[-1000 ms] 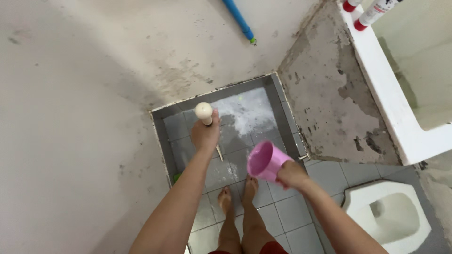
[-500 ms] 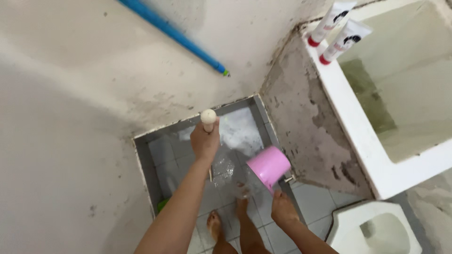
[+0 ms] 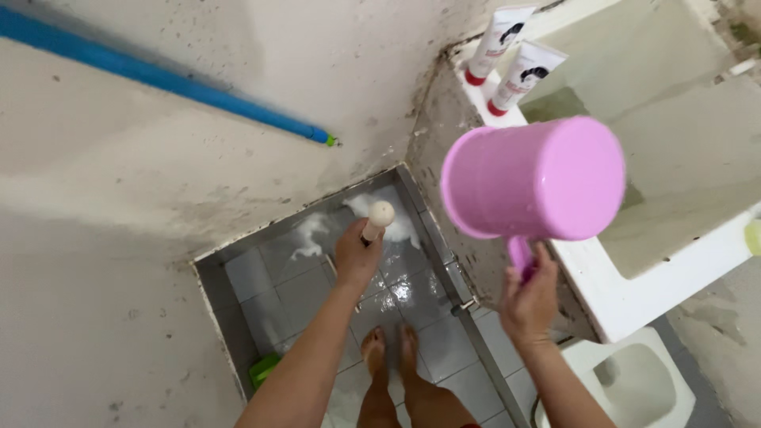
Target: The person uses a squeegee to move soapy water and foam across a tiled bathroom floor, rinsing the area with water from a pink pitcher filled from a basin.
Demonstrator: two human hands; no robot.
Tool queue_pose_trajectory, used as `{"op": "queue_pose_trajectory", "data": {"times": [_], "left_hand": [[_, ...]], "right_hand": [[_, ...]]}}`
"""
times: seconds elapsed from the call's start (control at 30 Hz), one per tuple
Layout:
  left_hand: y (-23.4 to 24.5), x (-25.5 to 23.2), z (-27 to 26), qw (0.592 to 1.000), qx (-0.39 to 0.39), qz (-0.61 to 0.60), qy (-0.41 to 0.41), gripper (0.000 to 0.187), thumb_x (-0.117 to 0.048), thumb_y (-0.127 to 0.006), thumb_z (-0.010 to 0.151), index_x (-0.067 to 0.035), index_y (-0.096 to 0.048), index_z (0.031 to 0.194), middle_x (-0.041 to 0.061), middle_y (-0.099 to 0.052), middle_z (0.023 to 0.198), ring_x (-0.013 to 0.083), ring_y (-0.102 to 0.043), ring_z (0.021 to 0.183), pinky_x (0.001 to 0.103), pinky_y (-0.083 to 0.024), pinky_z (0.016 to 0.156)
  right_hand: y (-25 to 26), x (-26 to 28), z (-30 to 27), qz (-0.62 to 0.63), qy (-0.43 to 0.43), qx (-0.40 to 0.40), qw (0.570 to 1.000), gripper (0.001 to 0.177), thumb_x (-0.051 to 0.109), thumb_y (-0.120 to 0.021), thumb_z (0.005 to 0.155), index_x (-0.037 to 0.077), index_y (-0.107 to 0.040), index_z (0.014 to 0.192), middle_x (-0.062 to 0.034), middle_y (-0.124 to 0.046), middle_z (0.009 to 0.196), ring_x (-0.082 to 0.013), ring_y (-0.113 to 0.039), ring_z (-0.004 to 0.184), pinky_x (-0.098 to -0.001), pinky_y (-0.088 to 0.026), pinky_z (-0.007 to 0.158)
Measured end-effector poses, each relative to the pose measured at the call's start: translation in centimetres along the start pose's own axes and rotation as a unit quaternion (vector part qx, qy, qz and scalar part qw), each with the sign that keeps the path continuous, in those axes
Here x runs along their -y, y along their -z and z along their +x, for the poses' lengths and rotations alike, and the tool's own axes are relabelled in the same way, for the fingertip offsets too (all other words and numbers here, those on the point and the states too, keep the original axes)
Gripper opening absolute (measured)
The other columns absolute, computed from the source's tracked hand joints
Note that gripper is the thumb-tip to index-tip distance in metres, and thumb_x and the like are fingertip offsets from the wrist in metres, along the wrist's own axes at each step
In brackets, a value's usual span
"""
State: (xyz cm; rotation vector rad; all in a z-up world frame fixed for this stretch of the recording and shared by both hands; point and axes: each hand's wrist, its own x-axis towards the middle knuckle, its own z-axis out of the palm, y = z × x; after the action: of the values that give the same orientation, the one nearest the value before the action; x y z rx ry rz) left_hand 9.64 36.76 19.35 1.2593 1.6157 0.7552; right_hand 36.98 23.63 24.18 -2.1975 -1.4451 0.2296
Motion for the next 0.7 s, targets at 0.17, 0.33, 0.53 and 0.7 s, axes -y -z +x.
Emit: {"op": "queue_pose_trajectory", "data": {"times": [0.17, 0.33, 0.53, 0.7], "left_hand": [[-1.3, -0.7, 0.0, 0.998, -0.001, -0.053, 0.016, 0.041, -0.028, -0.073, 0.089, -0.005, -0.067, 0.123, 0.013, -0.076, 0.108, 0.0241, -0.076, 0.1, 0.035, -0.059, 0.088], [-2.8, -1.7, 0.1, 0.999, -0.053, 0.002, -0.004, 0.04, -0.031, -0.075, 0.09, -0.003, -0.07, 0.118, 0.015, -0.076, 0.104, 0.0263, -0.075, 0.097, 0.038, -0.057, 0.083], [-4.6, -2.7, -0.8, 0.993, -0.113, 0.022, -0.018, 0.033, -0.033, -0.075, 0.09, -0.005, -0.074, 0.108, 0.014, -0.076, 0.099, 0.0281, -0.074, 0.088, 0.039, -0.056, 0.078], [-4.6, -4.1, -2.2, 0.988, -0.153, -0.002, -0.017, 0.034, -0.033, -0.075, 0.088, -0.006, -0.072, 0.11, 0.013, -0.076, 0.099, 0.0265, -0.074, 0.089, 0.039, -0.056, 0.079]], "right_hand": [[3.9, -1.8, 5.5, -0.166, -0.062, -0.026, 0.984, 0.049, 0.039, -0.054, 0.107, 0.012, -0.052, 0.148, -0.0182, -0.054, 0.117, -0.0338, -0.058, 0.099, -0.0491, -0.052, 0.077], [2.5, -4.4, 8.3, -0.158, -0.073, -0.009, 0.985, 0.047, 0.038, -0.057, 0.104, 0.009, -0.059, 0.142, -0.0196, -0.055, 0.121, -0.0371, -0.056, 0.106, -0.052, -0.05, 0.082], [0.5, -6.9, 9.3, -0.218, -0.001, -0.063, 0.974, 0.045, 0.044, -0.063, 0.104, 0.008, -0.068, 0.131, -0.0195, -0.055, 0.122, -0.0391, -0.048, 0.117, -0.0559, -0.039, 0.097], [0.5, -6.7, 9.6, -0.18, 0.018, -0.081, 0.98, 0.043, 0.037, -0.067, 0.101, 0.008, -0.068, 0.133, -0.0205, -0.051, 0.129, -0.0391, -0.041, 0.123, -0.0565, -0.03, 0.101]]}}
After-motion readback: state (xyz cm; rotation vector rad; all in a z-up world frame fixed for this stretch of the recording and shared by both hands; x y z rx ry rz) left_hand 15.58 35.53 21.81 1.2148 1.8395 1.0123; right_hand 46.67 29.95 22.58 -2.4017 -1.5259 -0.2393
